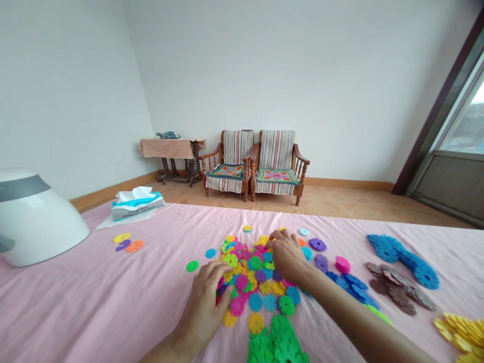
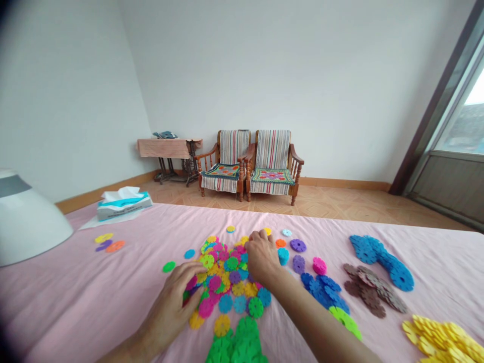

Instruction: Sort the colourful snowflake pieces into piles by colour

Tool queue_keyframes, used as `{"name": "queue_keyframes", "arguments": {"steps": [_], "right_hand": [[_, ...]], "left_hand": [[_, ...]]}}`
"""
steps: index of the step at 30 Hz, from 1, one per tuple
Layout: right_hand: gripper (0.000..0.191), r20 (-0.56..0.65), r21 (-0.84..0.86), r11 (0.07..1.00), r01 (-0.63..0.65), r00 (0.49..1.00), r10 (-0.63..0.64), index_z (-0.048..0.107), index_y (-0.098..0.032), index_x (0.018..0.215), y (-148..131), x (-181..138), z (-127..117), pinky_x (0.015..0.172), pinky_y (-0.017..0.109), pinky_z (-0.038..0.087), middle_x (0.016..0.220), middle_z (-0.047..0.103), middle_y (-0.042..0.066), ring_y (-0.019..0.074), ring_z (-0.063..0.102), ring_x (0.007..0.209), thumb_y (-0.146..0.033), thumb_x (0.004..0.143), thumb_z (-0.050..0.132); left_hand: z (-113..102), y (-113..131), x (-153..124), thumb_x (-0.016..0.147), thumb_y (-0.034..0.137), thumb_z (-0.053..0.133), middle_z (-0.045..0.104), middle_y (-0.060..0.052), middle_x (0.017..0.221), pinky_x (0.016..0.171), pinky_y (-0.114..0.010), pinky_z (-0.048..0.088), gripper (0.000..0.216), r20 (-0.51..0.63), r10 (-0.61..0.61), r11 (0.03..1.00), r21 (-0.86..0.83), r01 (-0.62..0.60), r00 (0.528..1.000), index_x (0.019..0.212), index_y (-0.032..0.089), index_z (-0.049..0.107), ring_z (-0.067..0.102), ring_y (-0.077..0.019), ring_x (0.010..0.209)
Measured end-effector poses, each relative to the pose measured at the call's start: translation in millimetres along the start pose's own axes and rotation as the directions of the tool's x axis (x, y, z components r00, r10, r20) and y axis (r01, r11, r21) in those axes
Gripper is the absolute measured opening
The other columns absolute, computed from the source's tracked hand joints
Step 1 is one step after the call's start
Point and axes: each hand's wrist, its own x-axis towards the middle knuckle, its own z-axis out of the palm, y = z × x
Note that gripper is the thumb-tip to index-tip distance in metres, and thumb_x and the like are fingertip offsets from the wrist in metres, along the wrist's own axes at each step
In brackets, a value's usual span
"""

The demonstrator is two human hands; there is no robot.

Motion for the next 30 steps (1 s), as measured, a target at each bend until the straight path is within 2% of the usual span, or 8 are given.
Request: {"name": "queue_keyframes", "arguments": {"steps": [3, 7, 9, 11, 14, 18, 25, 30], "right_hand": [[0.031, 0.002, 0.050, 0.998, 0.029, 1.000, -0.029, 0.075, -0.022, 0.089, -7.6, -10.7, 1.1, 0.079, 0.036, 0.034, 0.107, 0.066, 0.011, 0.0275, 0.052, 0.103, -0.004, 0.076, 0.053], [0.037, -0.005, 0.118, 0.990, 0.079, 0.997, -0.079, 0.074, -0.028, 0.093, -15.3, -23.0, -0.1, 0.079, 0.031, 0.033, 0.101, 0.069, 0.003, 0.0209, 0.055, 0.097, -0.004, 0.075, 0.052], [0.041, -0.026, 0.132, 0.990, 0.055, 0.998, -0.052, 0.074, -0.029, 0.098, -12.2, -25.1, -3.4, 0.079, 0.029, 0.033, 0.101, 0.070, 0.002, 0.0189, 0.055, 0.095, -0.003, 0.077, 0.049], [0.042, -0.059, 0.121, 0.993, -0.005, 0.998, 0.012, 0.073, -0.025, 0.101, -4.8, -24.2, -7.9, 0.080, 0.031, 0.032, 0.102, 0.070, 0.005, 0.0203, 0.055, 0.096, -0.002, 0.078, 0.046], [0.036, -0.096, 0.076, 0.995, -0.061, 0.993, 0.068, 0.074, -0.021, 0.092, 5.4, -21.4, -13.0, 0.080, 0.036, 0.030, 0.097, 0.069, 0.009, 0.0249, 0.053, 0.096, -0.003, 0.080, 0.046], [0.027, -0.097, 0.013, 0.999, -0.030, 0.995, 0.031, 0.074, -0.018, 0.081, 2.5, -21.2, -11.3, 0.085, 0.039, 0.027, 0.097, 0.069, 0.012, 0.0277, 0.051, 0.100, -0.004, 0.079, 0.051], [0.024, -0.079, -0.013, 1.000, -0.007, 0.997, 0.006, 0.074, -0.013, 0.082, -10.6, -25.2, 2.7, 0.092, 0.043, 0.025, 0.109, 0.065, 0.017, 0.0312, 0.047, 0.109, -0.004, 0.078, 0.052], [0.028, -0.049, 0.060, 0.998, 0.023, 0.999, -0.020, 0.073, -0.015, 0.089, -22.7, -32.4, 7.2, 0.090, 0.040, 0.029, 0.107, 0.066, 0.014, 0.0291, 0.048, 0.109, -0.005, 0.077, 0.050]], "left_hand": [[-0.2, 1.2, 0.2, 0.081, 0.015, 0.055, 0.064, -0.010, 0.112, 0.097, -0.049, 0.047, 0.027, 0.007, -0.002, 1.000, -0.001, 0.002, 1.000, 0.106, 0.021, 0.063, 0.057, -0.0275, 0.111], [-0.5, 1.7, 0.5, 0.080, 0.014, 0.054, 0.064, -0.010, 0.112, 0.098, -0.049, 0.046, 0.028, 0.009, 0.004, 1.000, -0.009, -0.004, 1.000, 0.106, 0.021, 0.062, 0.056, -0.0275, 0.112], [-0.3, 1.1, 0.8, 0.080, 0.013, 0.054, 0.063, -0.010, 0.113, 0.098, -0.049, 0.046, 0.030, 0.003, 0.003, 1.000, -0.012, -0.003, 1.000, 0.107, 0.021, 0.062, 0.056, -0.0273, 0.113], [0.3, 0.3, 0.9, 0.080, 0.013, 0.053, 0.063, -0.010, 0.113, 0.098, -0.049, 0.046, 0.031, -0.010, 0.004, 1.000, -0.008, -0.004, 1.000, 0.108, 0.021, 0.062, 0.055, -0.0274, 0.114], [1.2, -0.3, 0.5, 0.079, 0.013, 0.054, 0.063, -0.010, 0.114, 0.098, -0.049, 0.047, 0.031, -0.021, 0.005, 1.000, -0.005, -0.005, 1.000, 0.108, 0.021, 0.062, 0.056, -0.0278, 0.114], [1.1, 1.1, -0.7, 0.078, 0.013, 0.054, 0.065, -0.010, 0.112, 0.097, -0.048, 0.048, 0.031, -0.026, 0.004, 1.000, -0.008, -0.005, 1.000, 0.106, 0.021, 0.063, 0.057, -0.0273, 0.112], [1.3, -0.7, -0.1, 0.078, 0.013, 0.054, 0.065, -0.009, 0.112, 0.097, -0.049, 0.047, 0.030, -0.040, 0.012, 1.000, 0.016, -0.012, 0.999, 0.106, 0.022, 0.064, 0.057, -0.0276, 0.112], [2.5, -1.4, -1.0, 0.079, 0.014, 0.054, 0.063, -0.009, 0.114, 0.099, -0.049, 0.046, 0.030, -0.046, 0.007, 1.000, 0.005, -0.007, 0.999, 0.107, 0.022, 0.063, 0.056, -0.0275, 0.114]]}}
